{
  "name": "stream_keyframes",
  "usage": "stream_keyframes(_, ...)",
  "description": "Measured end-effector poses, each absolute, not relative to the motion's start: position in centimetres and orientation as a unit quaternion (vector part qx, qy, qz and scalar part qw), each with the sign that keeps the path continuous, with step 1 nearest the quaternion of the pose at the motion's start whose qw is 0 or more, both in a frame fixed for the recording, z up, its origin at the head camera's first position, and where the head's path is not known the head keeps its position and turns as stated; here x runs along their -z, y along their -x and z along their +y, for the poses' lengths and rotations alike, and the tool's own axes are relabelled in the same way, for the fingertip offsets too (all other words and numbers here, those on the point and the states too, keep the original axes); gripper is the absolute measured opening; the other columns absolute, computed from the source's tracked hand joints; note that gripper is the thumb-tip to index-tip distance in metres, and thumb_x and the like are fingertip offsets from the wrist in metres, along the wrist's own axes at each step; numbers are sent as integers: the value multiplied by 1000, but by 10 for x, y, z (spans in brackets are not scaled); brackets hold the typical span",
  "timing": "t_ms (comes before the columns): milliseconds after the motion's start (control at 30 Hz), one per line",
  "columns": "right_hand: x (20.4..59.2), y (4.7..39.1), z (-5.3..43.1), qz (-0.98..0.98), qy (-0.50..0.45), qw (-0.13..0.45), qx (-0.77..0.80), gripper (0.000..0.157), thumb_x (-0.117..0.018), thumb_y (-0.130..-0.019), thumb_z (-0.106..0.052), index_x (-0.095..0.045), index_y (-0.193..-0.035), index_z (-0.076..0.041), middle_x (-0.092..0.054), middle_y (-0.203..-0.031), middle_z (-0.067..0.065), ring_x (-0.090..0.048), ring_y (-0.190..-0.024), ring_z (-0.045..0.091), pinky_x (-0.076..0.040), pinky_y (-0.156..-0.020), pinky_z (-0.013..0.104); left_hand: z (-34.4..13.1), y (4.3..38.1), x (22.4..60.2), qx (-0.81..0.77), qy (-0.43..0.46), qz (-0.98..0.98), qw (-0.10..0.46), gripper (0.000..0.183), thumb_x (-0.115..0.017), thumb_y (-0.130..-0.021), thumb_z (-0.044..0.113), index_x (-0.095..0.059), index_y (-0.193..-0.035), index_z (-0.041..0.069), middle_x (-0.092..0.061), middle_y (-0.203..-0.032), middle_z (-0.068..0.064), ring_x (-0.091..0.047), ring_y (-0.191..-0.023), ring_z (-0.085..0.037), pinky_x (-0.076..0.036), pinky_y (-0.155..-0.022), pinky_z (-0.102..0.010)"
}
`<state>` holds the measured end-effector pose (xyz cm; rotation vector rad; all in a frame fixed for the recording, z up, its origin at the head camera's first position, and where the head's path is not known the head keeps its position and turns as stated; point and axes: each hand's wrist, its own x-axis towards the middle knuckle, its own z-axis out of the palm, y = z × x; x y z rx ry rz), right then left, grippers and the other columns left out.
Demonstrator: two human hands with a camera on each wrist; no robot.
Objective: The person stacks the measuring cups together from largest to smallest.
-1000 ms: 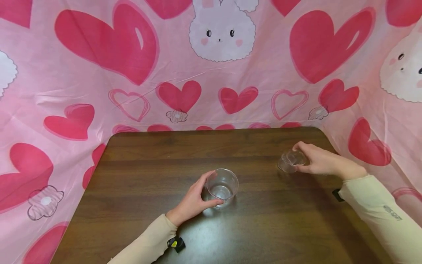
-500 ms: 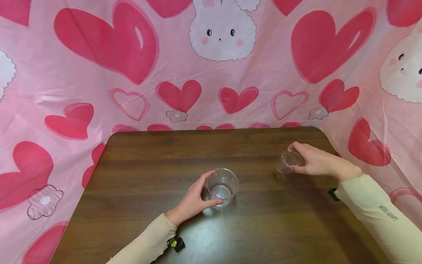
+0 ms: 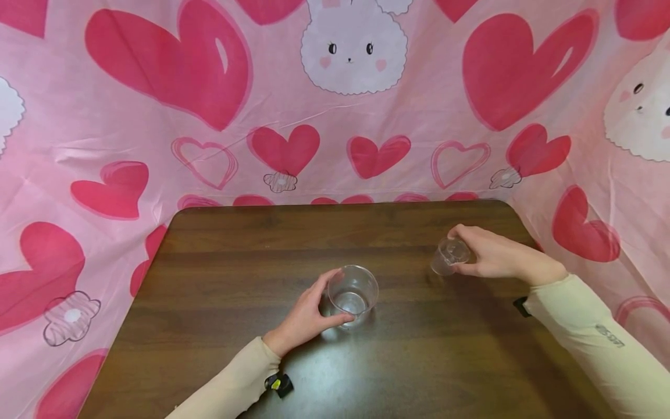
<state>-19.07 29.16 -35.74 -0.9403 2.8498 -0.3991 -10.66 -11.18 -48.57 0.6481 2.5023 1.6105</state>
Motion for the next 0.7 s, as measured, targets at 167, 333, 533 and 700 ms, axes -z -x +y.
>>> stream_keyframes(167,356,189,286,937,317,63,130,53,-86,-83,-25,-56,-121,-6,-65,-107,8,-63,-100,24,-55,-86,48,-111,107,486,-523,-214,824,48,92,-91,-82,35,-39,-157,23,-53,-154,4,-49,-141,-13,-42,-114,-49)
stream_keyframes(333,354,187,280,933,330,58,128,52,-86,-83,-24,-56,-122,-4,-66,-110,11,-64,-101,27,-54,-87,49,-111,106,487,-516,-218,827,39,91,-91,-82,35,-40,-157,22,-54,-153,3,-50,-141,-14,-42,-113,-49)
stream_keyframes(533,353,187,274,930,340,57,128,52,-85,-84,-25,-57,-122,-4,-66,-110,10,-64,-101,27,-54,-87,48,-110,106,486,-513,-218,829,32,90,-91,-82,37,-41,-156,22,-55,-153,1,-51,-140,-15,-43,-113,-50)
stream_keyframes(700,354,187,267,926,352,51,130,51,-85,-84,-26,-57,-122,-6,-65,-109,6,-62,-99,22,-53,-84,45,-110,106,486,-514,-214,830,38,91,-91,-82,36,-41,-156,22,-55,-153,2,-51,-140,-15,-43,-113,-49)
